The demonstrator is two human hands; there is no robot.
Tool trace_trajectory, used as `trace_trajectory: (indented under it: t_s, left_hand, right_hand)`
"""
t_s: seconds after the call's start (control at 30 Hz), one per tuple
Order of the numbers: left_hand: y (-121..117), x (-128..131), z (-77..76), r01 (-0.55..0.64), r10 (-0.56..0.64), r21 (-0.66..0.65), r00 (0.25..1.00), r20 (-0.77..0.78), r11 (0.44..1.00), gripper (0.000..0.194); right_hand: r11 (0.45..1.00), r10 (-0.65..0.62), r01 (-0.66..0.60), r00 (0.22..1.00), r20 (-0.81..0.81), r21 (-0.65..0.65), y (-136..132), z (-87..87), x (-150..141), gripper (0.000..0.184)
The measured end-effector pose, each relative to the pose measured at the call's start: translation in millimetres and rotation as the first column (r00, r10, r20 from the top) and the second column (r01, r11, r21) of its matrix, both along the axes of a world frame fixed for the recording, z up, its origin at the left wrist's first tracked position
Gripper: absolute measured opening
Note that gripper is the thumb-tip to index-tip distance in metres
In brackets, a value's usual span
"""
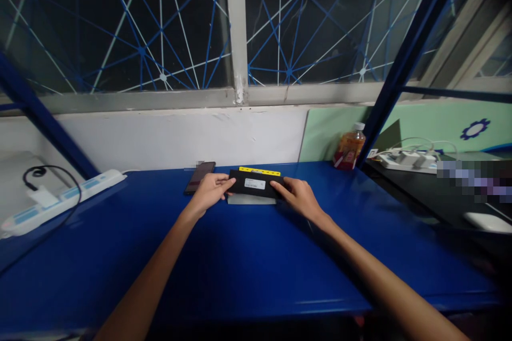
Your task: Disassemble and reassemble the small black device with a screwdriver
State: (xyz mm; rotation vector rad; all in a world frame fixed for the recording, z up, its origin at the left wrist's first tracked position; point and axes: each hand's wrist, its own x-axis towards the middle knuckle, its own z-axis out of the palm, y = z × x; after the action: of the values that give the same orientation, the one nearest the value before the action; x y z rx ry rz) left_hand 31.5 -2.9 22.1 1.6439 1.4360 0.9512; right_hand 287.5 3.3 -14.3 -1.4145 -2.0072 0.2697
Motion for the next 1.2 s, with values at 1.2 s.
trace_trajectory:
  t_s: [1.2]
  left_hand:
    - [2, -7, -5.3, 0.064, -0.065, -0.025, 0.996, -0.061, 0.998, 0.034]
  right_hand:
    - [0.994, 0.097, -0.099, 0.995, -0.029, -0.052, -3, -6.9, -3, 0.068]
